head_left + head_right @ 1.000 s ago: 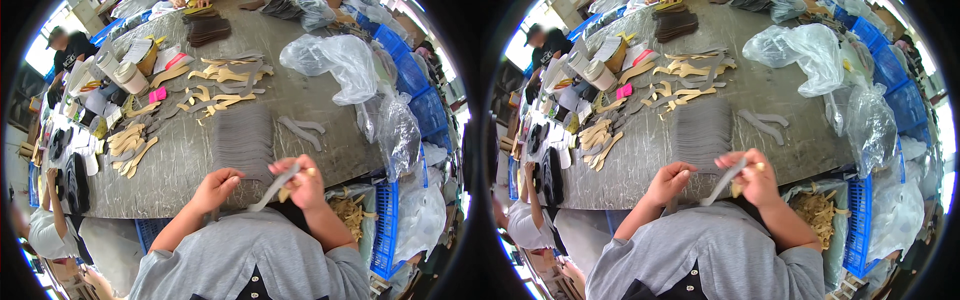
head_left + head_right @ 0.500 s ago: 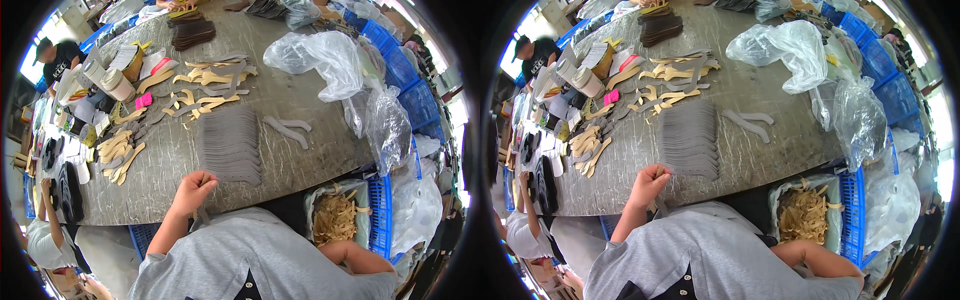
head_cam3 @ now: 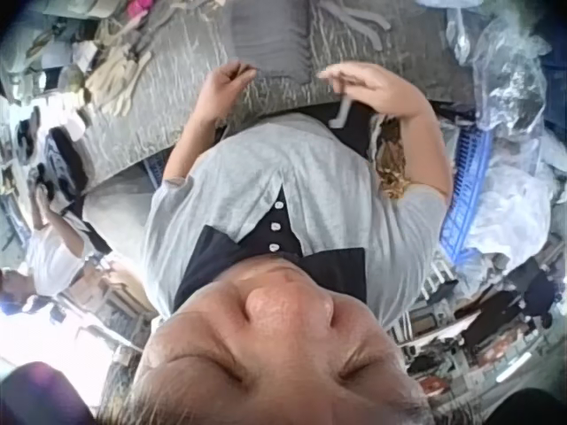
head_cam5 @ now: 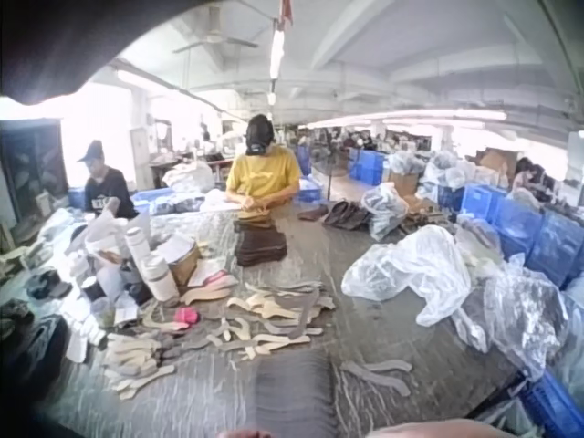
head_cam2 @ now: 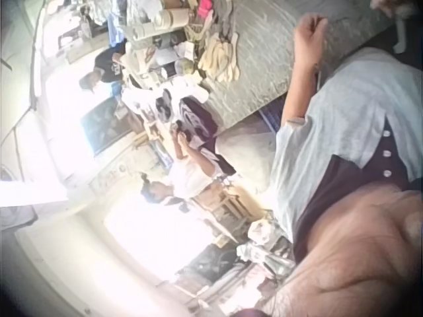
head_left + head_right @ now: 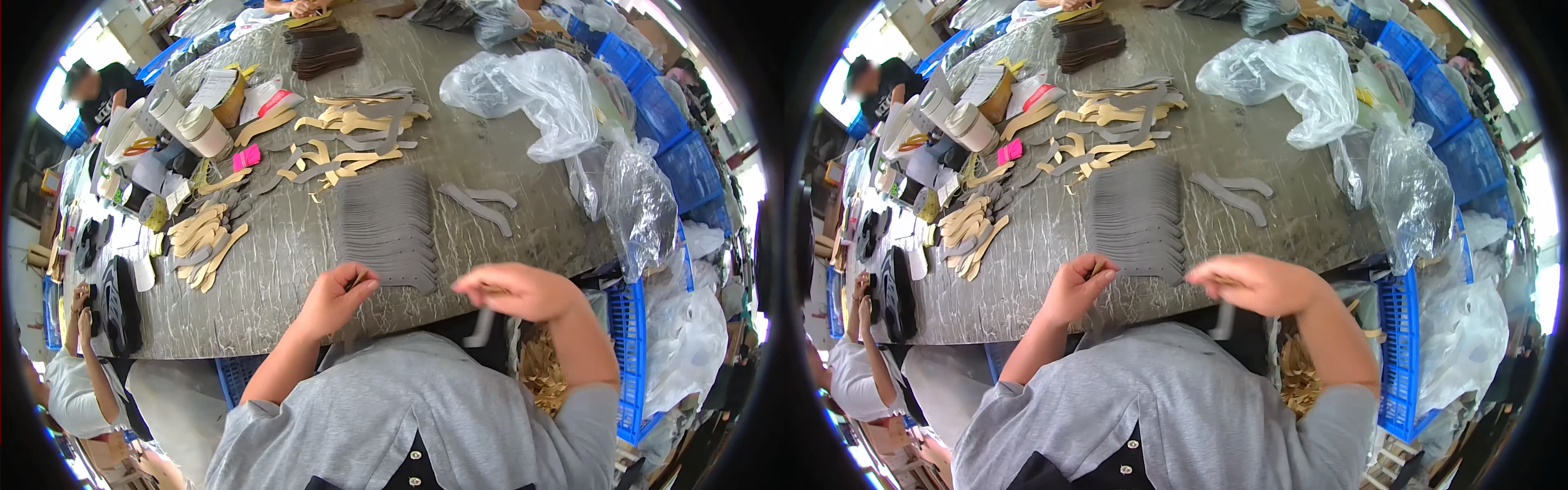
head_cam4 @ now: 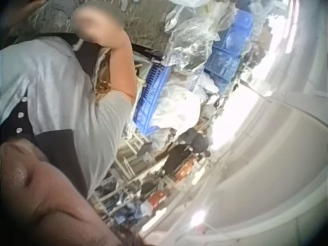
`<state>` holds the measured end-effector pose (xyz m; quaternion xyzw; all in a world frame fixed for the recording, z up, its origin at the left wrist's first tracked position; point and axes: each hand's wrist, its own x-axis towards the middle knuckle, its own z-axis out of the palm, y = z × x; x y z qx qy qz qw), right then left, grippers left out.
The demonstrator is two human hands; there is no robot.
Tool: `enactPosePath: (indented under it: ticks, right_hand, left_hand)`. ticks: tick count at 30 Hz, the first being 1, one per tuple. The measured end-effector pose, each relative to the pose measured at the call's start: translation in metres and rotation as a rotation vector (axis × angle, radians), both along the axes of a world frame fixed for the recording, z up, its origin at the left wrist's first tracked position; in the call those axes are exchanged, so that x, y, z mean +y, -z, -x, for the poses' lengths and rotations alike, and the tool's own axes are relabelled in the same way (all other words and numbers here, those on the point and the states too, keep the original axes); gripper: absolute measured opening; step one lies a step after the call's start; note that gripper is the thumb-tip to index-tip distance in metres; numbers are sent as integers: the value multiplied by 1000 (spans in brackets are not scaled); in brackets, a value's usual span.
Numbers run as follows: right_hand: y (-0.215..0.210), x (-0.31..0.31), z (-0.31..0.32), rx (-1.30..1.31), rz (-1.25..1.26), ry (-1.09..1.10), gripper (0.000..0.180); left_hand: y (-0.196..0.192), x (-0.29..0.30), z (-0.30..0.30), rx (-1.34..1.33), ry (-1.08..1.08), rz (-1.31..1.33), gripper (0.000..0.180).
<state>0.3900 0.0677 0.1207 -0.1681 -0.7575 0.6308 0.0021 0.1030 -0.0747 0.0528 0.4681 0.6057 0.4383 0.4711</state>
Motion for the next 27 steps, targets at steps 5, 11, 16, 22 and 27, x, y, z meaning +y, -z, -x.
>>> enactPosePath:
  ticks: [5,11,16,22,27]
  right_hand:
    - [-8,20,124,-175,67,-57,41]
    - [-3,-4,153,10,278,-15,57]
    - [34,-41,119,192,568,244,31]
    - [51,-62,96,218,629,332,16]
    - [66,-70,90,373,373,478,11]
  left_hand:
    - [-20,22,6,22,-203,-341,7]
    - [-24,10,40,162,-131,-599,23]
    - [-21,-6,27,225,-4,-525,29]
    - [-21,5,14,282,168,-548,21]
    - [-27,11,3,163,177,-391,14]
